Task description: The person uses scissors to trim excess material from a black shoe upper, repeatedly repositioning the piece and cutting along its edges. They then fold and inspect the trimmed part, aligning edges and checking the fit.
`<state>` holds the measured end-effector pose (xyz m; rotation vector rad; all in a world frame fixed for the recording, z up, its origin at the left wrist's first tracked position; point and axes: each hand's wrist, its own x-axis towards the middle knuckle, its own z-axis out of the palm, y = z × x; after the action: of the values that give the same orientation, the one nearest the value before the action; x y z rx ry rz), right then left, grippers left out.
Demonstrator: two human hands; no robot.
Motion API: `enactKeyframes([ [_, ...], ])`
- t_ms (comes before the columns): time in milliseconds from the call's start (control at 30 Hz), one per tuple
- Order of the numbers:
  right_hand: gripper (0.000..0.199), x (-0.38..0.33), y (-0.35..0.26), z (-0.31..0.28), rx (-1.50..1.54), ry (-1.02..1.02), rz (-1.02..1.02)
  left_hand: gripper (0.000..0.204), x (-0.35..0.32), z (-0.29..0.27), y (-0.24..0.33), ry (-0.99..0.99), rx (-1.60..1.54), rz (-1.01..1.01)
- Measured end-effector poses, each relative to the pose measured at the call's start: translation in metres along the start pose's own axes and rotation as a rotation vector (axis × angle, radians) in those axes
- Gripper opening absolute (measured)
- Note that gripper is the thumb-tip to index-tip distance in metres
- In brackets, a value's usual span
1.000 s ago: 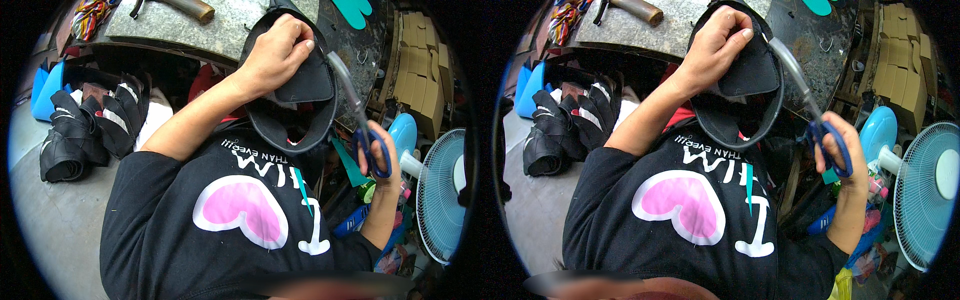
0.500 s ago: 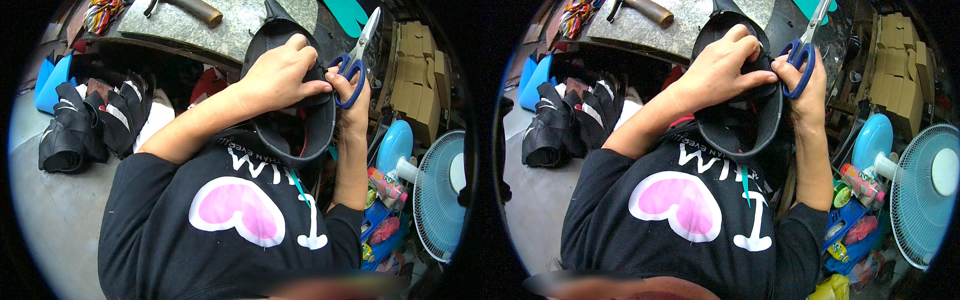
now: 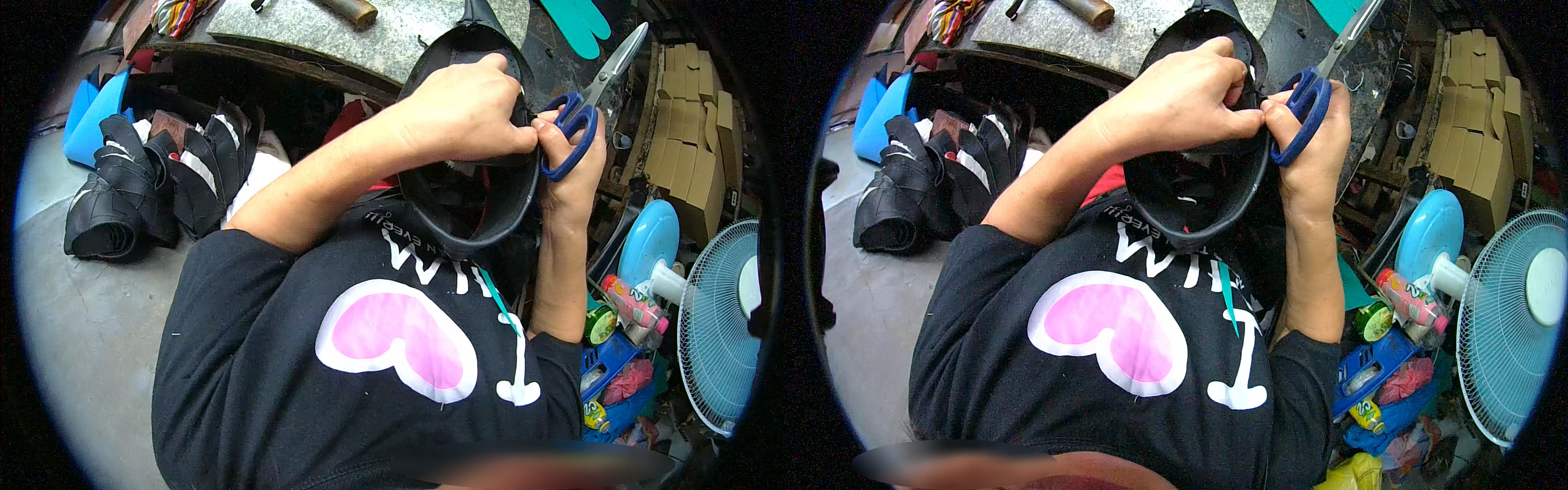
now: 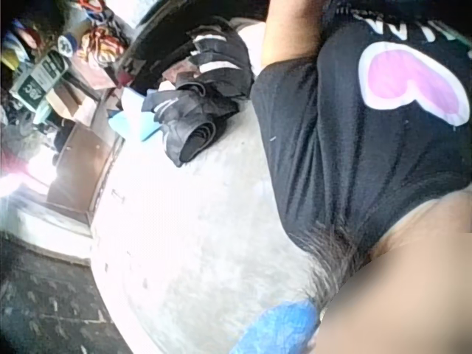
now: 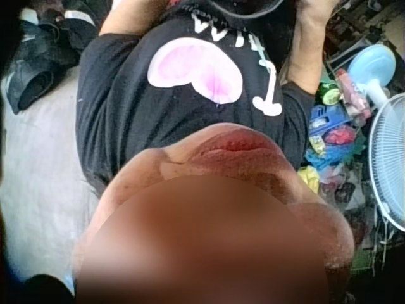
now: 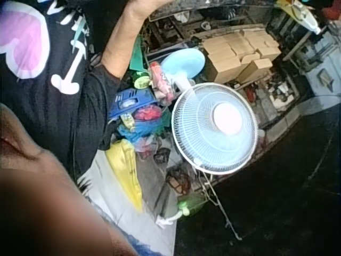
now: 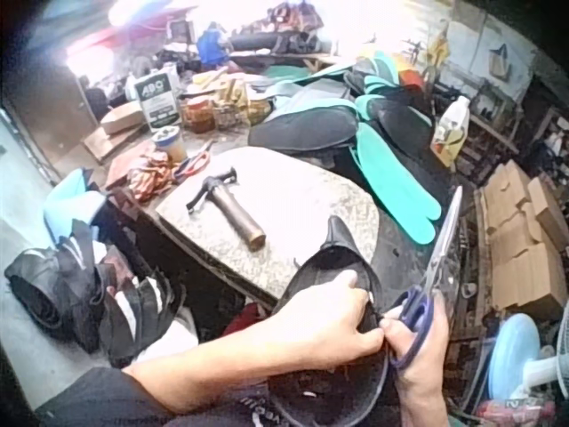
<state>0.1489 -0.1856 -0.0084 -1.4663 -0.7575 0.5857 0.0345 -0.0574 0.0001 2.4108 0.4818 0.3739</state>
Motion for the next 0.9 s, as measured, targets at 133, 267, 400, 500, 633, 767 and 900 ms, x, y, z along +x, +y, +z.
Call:
enactKeyframes([
  [133,0.034,0.000,0.001,0.001,0.046,-0.023,0.019,0.037,-0.001,-0.006,0.000,-0.047,0.001,0.013],
  [267,0.038,-0.004,0.003,0.003,0.041,-0.033,-0.016,0.033,-0.002,-0.005,0.003,-0.042,0.057,0.055],
  [400,0.042,-0.007,0.008,0.004,-0.019,-0.005,-0.035,0.028,-0.007,0.000,0.007,0.051,0.115,0.087],
  [500,0.043,-0.007,0.008,0.003,-0.011,-0.003,-0.057,0.025,-0.014,0.003,0.010,0.084,0.132,0.090],
  [633,0.041,-0.005,0.004,0.002,-0.008,-0.011,-0.020,0.024,-0.020,0.007,0.015,0.130,0.184,0.111],
  [767,0.037,-0.003,0.004,-0.006,0.054,0.003,0.002,0.020,-0.007,0.005,0.004,0.162,-0.008,0.241],
  [900,0.030,0.004,0.015,-0.025,0.223,0.054,0.141,0.017,0.005,0.014,-0.003,0.061,-0.319,0.207],
])
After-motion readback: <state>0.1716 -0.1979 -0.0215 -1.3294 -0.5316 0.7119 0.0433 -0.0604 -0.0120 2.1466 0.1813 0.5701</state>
